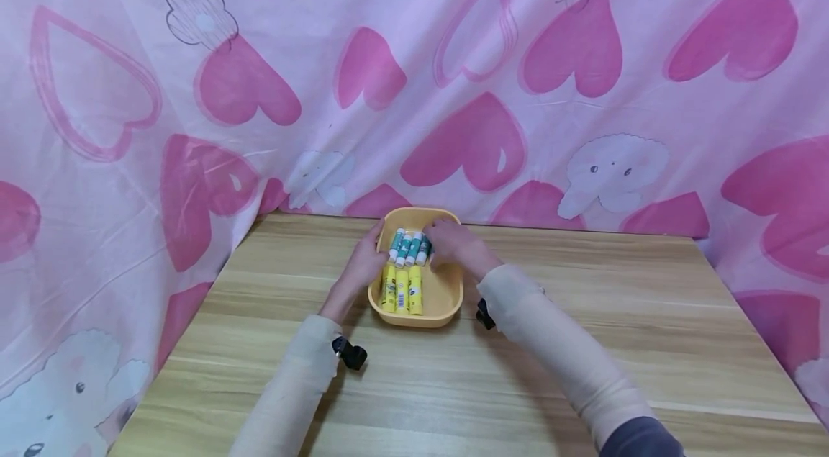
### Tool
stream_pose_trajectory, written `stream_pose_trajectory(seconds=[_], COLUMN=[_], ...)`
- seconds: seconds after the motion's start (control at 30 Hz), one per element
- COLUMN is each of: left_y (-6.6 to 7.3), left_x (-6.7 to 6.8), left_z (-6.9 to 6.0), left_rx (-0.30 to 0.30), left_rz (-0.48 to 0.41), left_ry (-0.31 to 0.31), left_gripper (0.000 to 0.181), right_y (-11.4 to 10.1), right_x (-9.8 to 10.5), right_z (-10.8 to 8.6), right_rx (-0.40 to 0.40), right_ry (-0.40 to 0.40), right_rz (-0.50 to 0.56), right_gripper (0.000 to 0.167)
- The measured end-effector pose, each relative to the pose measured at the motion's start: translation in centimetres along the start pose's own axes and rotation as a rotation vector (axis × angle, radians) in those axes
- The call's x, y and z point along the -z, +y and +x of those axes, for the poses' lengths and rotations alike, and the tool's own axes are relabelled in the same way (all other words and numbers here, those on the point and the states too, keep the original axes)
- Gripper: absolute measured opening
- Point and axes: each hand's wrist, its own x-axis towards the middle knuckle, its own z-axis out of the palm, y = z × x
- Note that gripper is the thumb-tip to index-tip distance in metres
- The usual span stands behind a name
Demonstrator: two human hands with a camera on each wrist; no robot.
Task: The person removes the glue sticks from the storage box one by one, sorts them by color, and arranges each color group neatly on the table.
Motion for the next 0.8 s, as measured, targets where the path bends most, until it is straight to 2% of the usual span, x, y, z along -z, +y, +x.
stream_pose_trajectory(seconds=[0.17, 0.43, 0.63, 0.8], left_y=[0.1, 0.0, -0.2, 0.1], left_x=[-0.3, -0.3, 0.3, 0.1], left_z=[-0.1, 0.1, 0.2, 0.1], left_rx=[0.018, 0.013, 0.038, 0.022], left_rz=[0.010, 0.028, 0.031, 0.021], left_ry=[-0.003, 0.001, -0.001, -0.009], left_gripper=[0.083, 0.079, 0.078, 0.077], right_y=[0.3, 0.6, 1.2, 2.1], right_x=[-0.1, 0.9, 1.7, 2.5], right_z=[-0.7, -1.9, -2.3, -3.6], right_rx=[0.006, 0.020, 0.034, 0.025], right_ry=[0.013, 0.129, 0.173, 0.206], right_rz=[0.047, 0.200, 0.214, 0.234], right_gripper=[0.076, 0.076, 0.076, 0.075])
